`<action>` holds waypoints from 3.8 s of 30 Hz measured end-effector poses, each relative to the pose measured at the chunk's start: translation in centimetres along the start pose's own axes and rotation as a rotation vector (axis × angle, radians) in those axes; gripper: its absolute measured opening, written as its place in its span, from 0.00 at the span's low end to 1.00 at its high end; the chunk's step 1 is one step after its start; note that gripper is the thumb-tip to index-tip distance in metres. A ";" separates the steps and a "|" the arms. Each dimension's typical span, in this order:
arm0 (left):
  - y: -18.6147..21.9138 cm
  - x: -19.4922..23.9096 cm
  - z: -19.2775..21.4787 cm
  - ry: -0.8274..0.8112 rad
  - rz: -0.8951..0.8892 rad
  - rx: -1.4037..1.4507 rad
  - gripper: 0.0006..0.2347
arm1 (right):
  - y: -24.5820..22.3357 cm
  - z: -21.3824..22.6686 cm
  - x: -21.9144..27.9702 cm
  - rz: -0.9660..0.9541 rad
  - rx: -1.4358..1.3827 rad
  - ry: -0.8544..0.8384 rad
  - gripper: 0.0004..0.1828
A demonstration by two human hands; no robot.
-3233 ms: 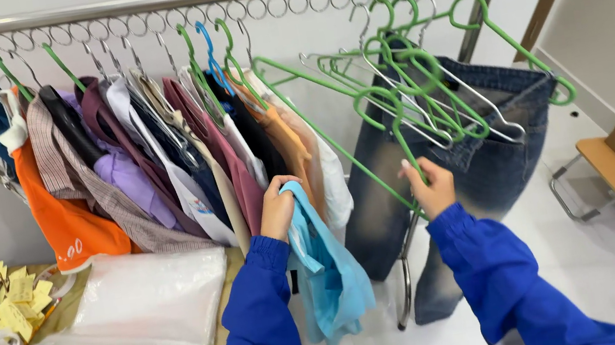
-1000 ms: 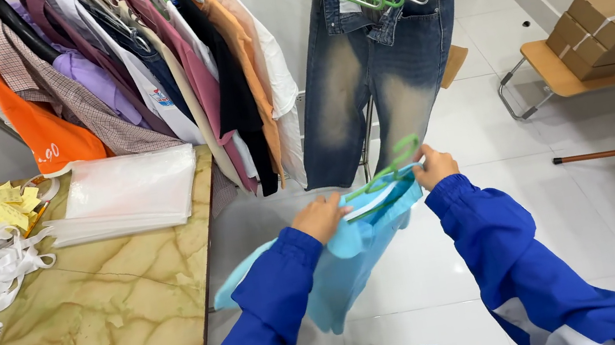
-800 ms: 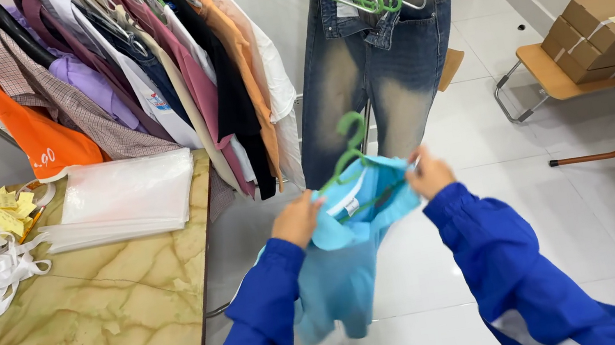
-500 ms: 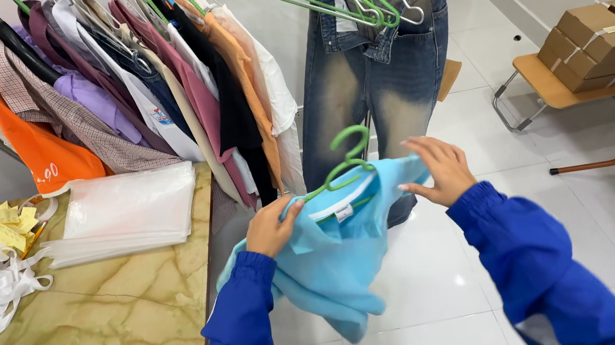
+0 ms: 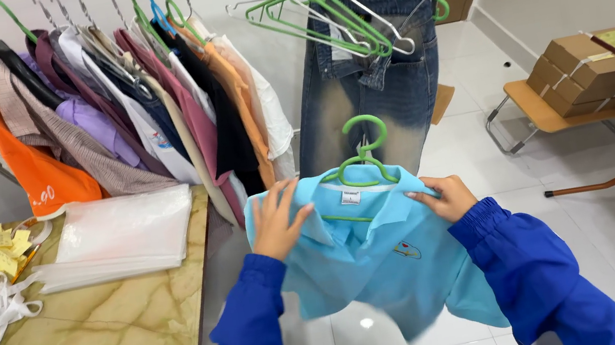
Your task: The person picks up folded t-shirts from a table, unfolds them, places them on hangers, and hangs them on a clothing rack. They handle an orange t-shirt, a white t-shirt, a light blue t-shirt, a gray t-shirt, and a blue and white jacket.
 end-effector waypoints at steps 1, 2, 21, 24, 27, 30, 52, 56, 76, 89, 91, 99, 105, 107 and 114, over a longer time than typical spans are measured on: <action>-2.2 -0.2 -0.4 -0.001 -0.006 0.004 0.26 | 0.4 0.6 0.0 -0.001 0.004 0.005 0.08; -4.4 -0.5 -0.8 -0.039 -0.037 -0.203 0.29 | 0.9 1.2 0.0 -0.011 -0.011 -0.010 0.07; -7.3 -3.1 -0.4 -0.399 0.224 0.437 0.18 | 5.1 7.4 0.3 0.060 -0.037 0.091 0.10; -8.2 -2.2 0.0 -0.564 0.205 0.012 0.21 | 4.8 7.9 0.3 0.070 -0.052 0.110 0.10; -12.1 -2.4 -0.1 -0.460 0.063 -0.302 0.18 | 4.7 8.9 0.6 0.081 0.066 0.064 0.11; -14.8 -2.5 1.3 -0.100 0.250 0.029 0.14 | 4.1 9.2 1.0 0.063 0.099 0.040 0.11; -3.1 -2.8 -2.6 0.060 -0.008 0.121 0.11 | 3.4 1.9 0.0 -0.174 -0.309 -0.523 0.09; -3.3 -3.2 -3.7 0.113 -0.013 0.084 0.15 | -0.4 2.2 0.5 -0.370 -0.467 -0.491 0.10; -13.6 -22.3 -2.8 0.092 0.186 0.574 0.04 | 7.4 -9.1 -22.2 -0.422 0.010 -0.177 0.19; -19.0 -32.5 6.9 0.154 0.176 0.528 0.07 | -4.4 -21.5 -40.7 -0.227 0.015 0.050 0.17; -19.6 -32.9 7.4 0.173 0.172 0.537 0.07 | -4.5 -23.6 -42.8 -0.207 -0.011 0.057 0.17; -20.5 -32.7 9.4 0.261 0.086 0.585 0.07 | -0.6 -31.0 -48.1 -0.219 -0.060 0.153 0.19; -20.4 -31.9 10.6 0.283 0.150 0.609 0.07 | 6.2 -37.4 -50.5 -0.175 -0.241 0.043 0.18; -20.3 -31.0 10.5 0.270 0.177 0.603 0.07 | 5.5 -36.0 -48.4 -0.176 -0.253 0.068 0.17; -20.6 -27.9 8.4 0.277 0.276 0.655 0.06 | -7.8 -24.2 -37.3 -0.048 -0.382 0.253 0.14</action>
Point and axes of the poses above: each hand's wrist, its own x-axis away from the middle knuckle, its own z-axis out of the back of the hand, y = z × x, the point moved 1 cm from there along -x, towards the middle knuckle, and after that the axes turned 11 degrees about y, right-handed, at the moved point
